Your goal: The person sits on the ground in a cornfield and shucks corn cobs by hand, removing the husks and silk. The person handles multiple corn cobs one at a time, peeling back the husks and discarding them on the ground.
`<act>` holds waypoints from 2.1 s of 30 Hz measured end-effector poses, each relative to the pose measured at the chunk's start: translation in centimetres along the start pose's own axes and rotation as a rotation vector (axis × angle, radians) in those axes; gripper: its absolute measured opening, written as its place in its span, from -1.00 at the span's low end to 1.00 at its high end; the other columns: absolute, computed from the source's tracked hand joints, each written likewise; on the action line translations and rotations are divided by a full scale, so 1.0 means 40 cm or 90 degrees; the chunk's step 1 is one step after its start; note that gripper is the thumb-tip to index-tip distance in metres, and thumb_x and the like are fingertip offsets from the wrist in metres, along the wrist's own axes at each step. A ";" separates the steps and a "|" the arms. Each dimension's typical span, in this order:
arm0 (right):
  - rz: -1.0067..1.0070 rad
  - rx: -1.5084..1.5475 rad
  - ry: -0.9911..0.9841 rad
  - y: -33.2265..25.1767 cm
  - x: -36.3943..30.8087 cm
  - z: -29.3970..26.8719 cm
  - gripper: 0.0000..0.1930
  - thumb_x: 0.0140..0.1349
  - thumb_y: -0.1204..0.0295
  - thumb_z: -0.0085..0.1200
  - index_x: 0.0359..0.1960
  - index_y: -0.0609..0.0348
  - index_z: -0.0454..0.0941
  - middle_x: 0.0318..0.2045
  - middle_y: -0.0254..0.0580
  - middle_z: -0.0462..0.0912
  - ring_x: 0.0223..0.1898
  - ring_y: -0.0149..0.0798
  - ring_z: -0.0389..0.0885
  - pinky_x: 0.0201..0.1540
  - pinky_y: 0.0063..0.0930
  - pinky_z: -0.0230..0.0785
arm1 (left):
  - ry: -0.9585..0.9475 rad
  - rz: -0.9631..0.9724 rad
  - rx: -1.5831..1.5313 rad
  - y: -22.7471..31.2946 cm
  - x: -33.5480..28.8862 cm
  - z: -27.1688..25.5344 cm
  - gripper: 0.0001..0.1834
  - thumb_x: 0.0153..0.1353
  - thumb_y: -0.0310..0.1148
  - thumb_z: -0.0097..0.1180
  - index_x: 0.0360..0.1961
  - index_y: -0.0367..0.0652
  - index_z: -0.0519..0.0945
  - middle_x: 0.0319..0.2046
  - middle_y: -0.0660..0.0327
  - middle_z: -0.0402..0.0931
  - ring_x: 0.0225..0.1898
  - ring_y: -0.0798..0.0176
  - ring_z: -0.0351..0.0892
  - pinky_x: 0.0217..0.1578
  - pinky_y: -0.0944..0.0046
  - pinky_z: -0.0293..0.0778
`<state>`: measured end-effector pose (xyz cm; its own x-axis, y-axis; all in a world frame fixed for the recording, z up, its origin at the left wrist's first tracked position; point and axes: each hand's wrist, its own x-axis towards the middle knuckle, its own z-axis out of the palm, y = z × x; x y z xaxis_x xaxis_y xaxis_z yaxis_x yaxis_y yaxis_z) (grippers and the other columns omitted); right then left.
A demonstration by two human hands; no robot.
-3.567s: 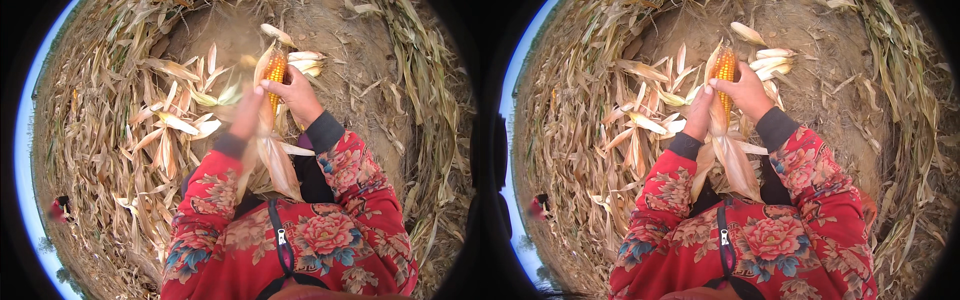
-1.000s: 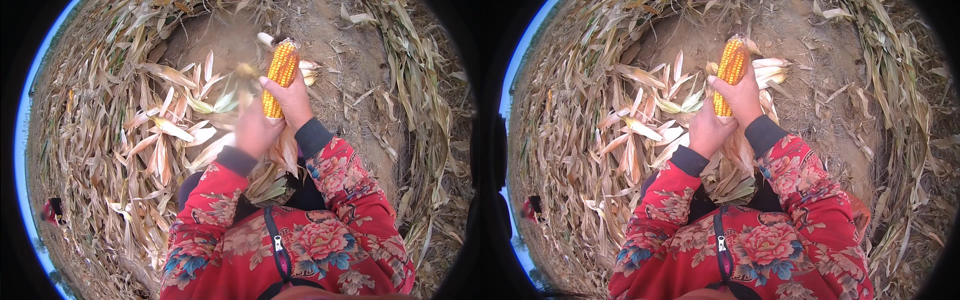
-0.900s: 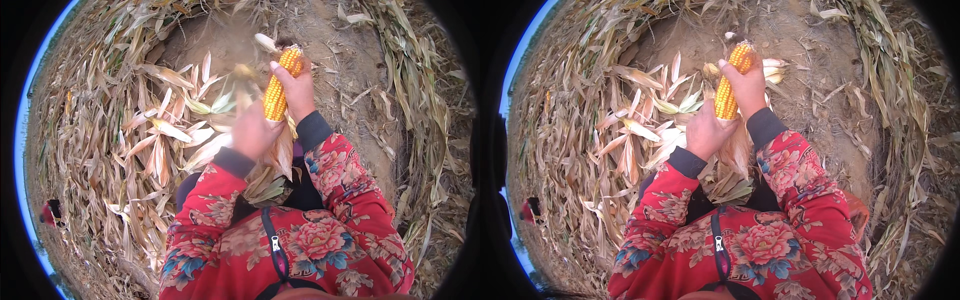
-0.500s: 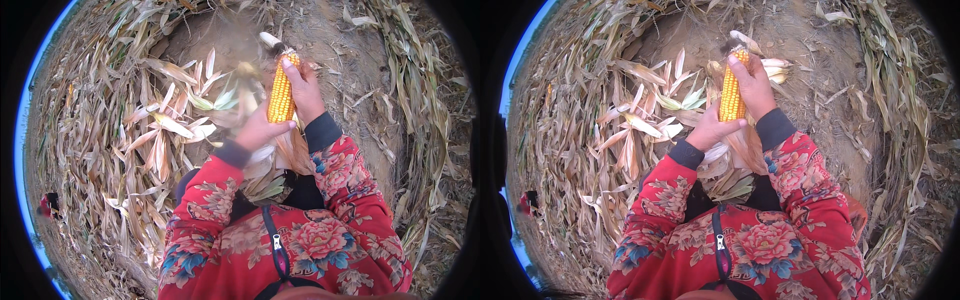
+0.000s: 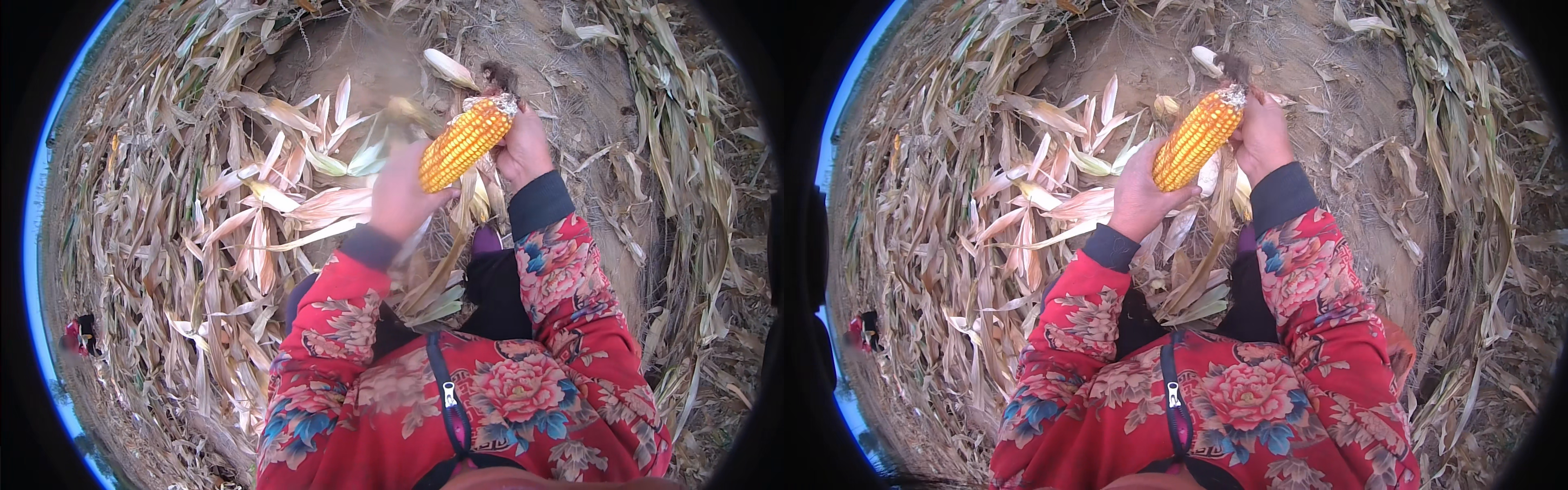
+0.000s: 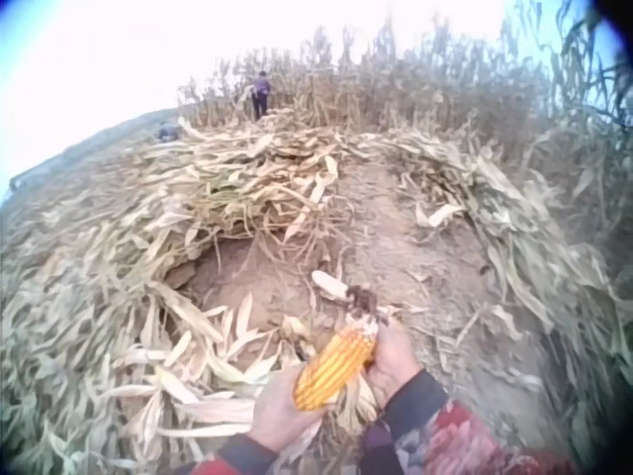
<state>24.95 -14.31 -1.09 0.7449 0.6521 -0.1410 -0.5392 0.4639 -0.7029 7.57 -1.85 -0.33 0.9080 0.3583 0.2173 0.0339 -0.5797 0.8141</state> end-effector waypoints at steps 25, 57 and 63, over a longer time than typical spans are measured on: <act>-0.338 -0.968 -0.123 -0.002 -0.096 0.105 -0.63 0.12 0.26 0.28 -0.05 0.09 0.56 -0.26 -0.20 0.60 -0.16 -0.14 0.60 -0.07 -0.35 0.44 | 0.009 0.086 0.389 -0.067 -0.001 -0.015 -0.35 -0.23 -0.31 0.43 0.00 -0.03 0.50 -0.25 0.23 0.52 -0.16 0.08 0.51 -0.17 0.10 0.42; 0.067 -0.678 0.597 -0.655 -1.139 -0.489 -0.68 0.26 0.42 0.14 0.04 0.22 0.50 -0.32 -0.38 0.62 -0.42 -0.59 0.52 -0.39 -0.74 0.42 | -0.030 -0.080 0.308 -0.159 -0.003 -0.041 -0.30 -0.04 -0.10 0.44 0.06 -0.25 0.49 -0.18 0.07 0.63 -0.18 0.14 0.64 -0.09 0.19 0.48; 0.243 -0.631 0.760 -0.560 -1.471 -0.628 -0.59 0.12 0.40 0.25 0.04 0.12 0.55 -0.28 -0.39 0.64 -0.36 -0.49 0.56 -0.35 -0.55 0.46 | -0.060 -0.061 0.324 -0.154 -0.016 -0.032 -0.36 -0.04 -0.12 0.43 0.04 -0.18 0.51 -0.20 0.14 0.63 -0.20 0.17 0.63 -0.10 0.20 0.48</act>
<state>3.08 -78.13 5.43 0.7550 -0.4095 -0.5122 -0.6558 -0.4744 -0.5873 6.25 2.41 -4.79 0.9237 0.3734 0.0854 0.2963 -0.8379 0.4584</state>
